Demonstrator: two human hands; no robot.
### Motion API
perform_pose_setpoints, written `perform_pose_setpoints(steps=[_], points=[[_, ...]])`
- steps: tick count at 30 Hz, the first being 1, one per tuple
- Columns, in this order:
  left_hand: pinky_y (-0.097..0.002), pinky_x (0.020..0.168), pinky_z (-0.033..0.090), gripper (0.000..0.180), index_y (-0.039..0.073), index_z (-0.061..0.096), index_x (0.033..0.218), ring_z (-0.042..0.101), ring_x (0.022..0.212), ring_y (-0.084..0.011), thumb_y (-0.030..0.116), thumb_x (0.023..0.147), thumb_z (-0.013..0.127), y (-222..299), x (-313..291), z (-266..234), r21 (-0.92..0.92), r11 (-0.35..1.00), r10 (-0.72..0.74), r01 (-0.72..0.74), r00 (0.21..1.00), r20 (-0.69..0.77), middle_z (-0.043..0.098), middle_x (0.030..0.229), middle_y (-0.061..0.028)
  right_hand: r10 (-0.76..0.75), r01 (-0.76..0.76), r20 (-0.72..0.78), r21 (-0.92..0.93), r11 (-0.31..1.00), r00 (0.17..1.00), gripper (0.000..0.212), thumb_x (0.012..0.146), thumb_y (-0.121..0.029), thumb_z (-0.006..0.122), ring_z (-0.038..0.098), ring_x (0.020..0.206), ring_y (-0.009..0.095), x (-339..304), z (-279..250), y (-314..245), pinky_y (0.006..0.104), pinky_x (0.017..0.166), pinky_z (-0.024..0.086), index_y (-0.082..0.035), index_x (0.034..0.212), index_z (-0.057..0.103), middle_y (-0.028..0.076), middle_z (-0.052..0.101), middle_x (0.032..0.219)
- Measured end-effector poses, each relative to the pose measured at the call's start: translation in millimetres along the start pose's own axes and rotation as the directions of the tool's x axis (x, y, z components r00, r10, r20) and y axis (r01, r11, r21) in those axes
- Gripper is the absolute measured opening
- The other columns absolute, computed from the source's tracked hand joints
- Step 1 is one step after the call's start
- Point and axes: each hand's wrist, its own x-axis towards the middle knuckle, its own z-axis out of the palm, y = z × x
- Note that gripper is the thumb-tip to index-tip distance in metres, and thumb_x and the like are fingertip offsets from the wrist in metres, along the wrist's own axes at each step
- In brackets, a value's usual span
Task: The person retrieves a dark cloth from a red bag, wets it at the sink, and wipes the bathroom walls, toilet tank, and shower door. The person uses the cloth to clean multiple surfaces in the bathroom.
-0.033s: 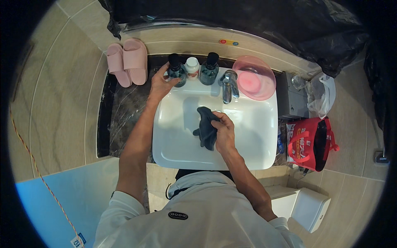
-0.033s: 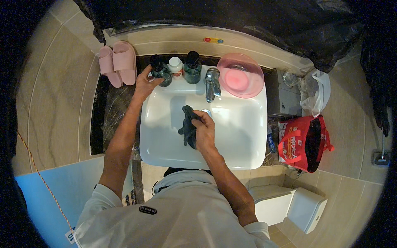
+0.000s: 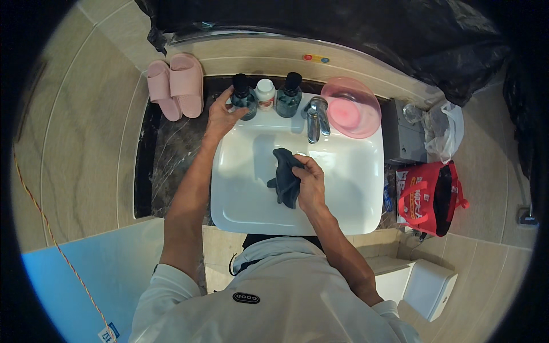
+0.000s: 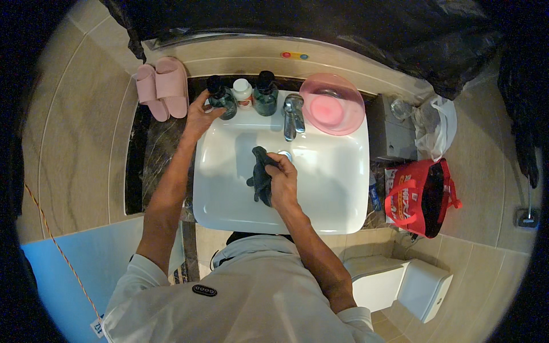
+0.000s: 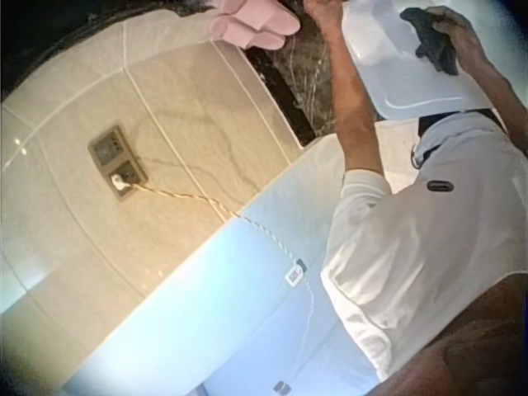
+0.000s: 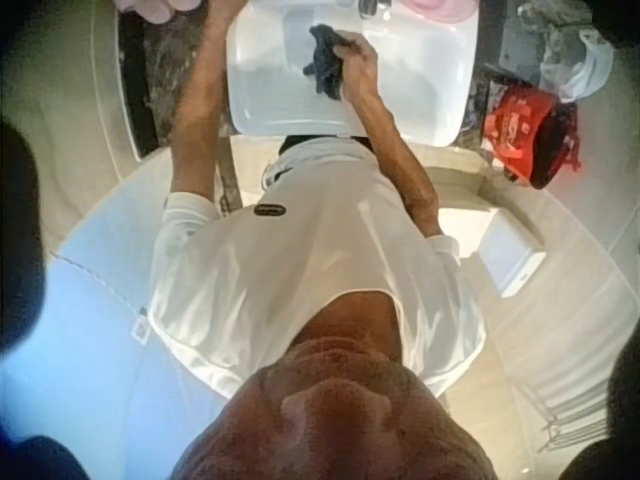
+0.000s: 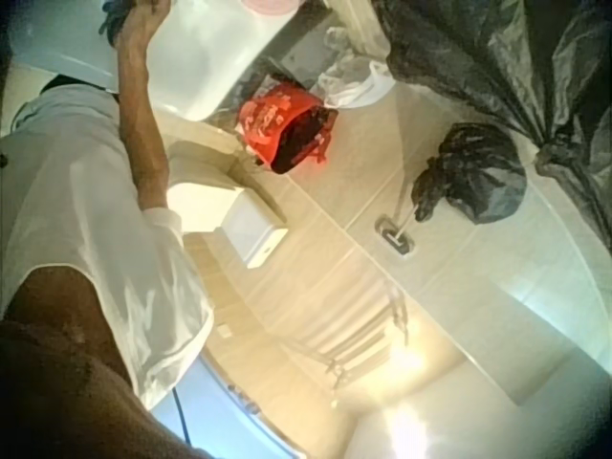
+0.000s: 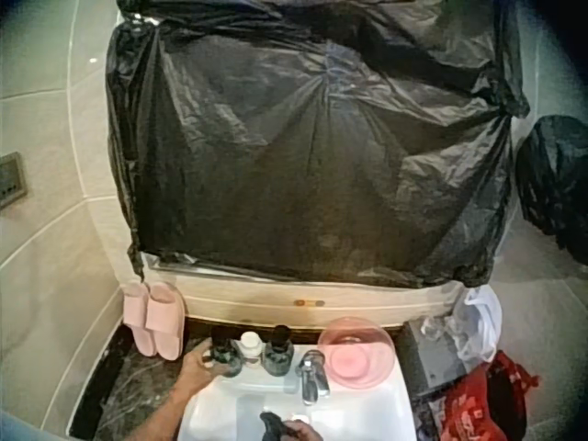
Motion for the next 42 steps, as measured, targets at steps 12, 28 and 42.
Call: perform_pose_setpoints(steps=[12,28,42], points=[[-0.0361,0.089,0.047,0.084,0.001,0.04,0.135,0.055,0.107,-0.0235,0.011,0.064,0.083,-32.8,-31.6,19.6,0.011,0.996,-0.081,0.087,0.956,-0.282,0.055,0.118,-0.0174,-0.055,0.052,-0.099,-0.034,0.998,0.994,0.027,0.079,0.009,0.044,0.062,0.077,0.02,-20.5,-37.8,-15.5,0.0322,0.072,0.053,0.003,0.102,0.057,0.013,0.063,0.09],[-0.0299,0.081,0.047,0.052,-0.004,0.051,0.12,0.058,0.09,-0.0203,0.008,0.075,0.073,-31.4,-36.4,66.7,0.138,0.975,-0.074,0.173,0.843,-0.532,0.06,0.1,-0.013,-0.253,0.269,-0.303,0.01,0.963,0.919,0.027,0.078,0.006,0.045,0.062,0.079,0.018,-47.3,-100.1,-54.8,0.0298,0.076,0.052,0.003,0.101,0.058,0.012,0.063,0.092],[-0.0236,0.071,0.049,0.021,0.003,0.061,0.103,0.06,0.081,-0.0104,0.006,0.082,0.057,55.1,-189.2,116.3,-0.526,0.671,-0.31,0.523,0.842,0.441,0.063,0.091,-0.0011,0.026,-0.003,0.189,-0.123,0.992,0.982,0.029,0.082,0.008,0.047,0.056,0.087,0.011,-34.1,-50.3,-12.9,0.0243,0.08,0.045,-0.002,0.106,0.059,0.005,0.06,0.096]])
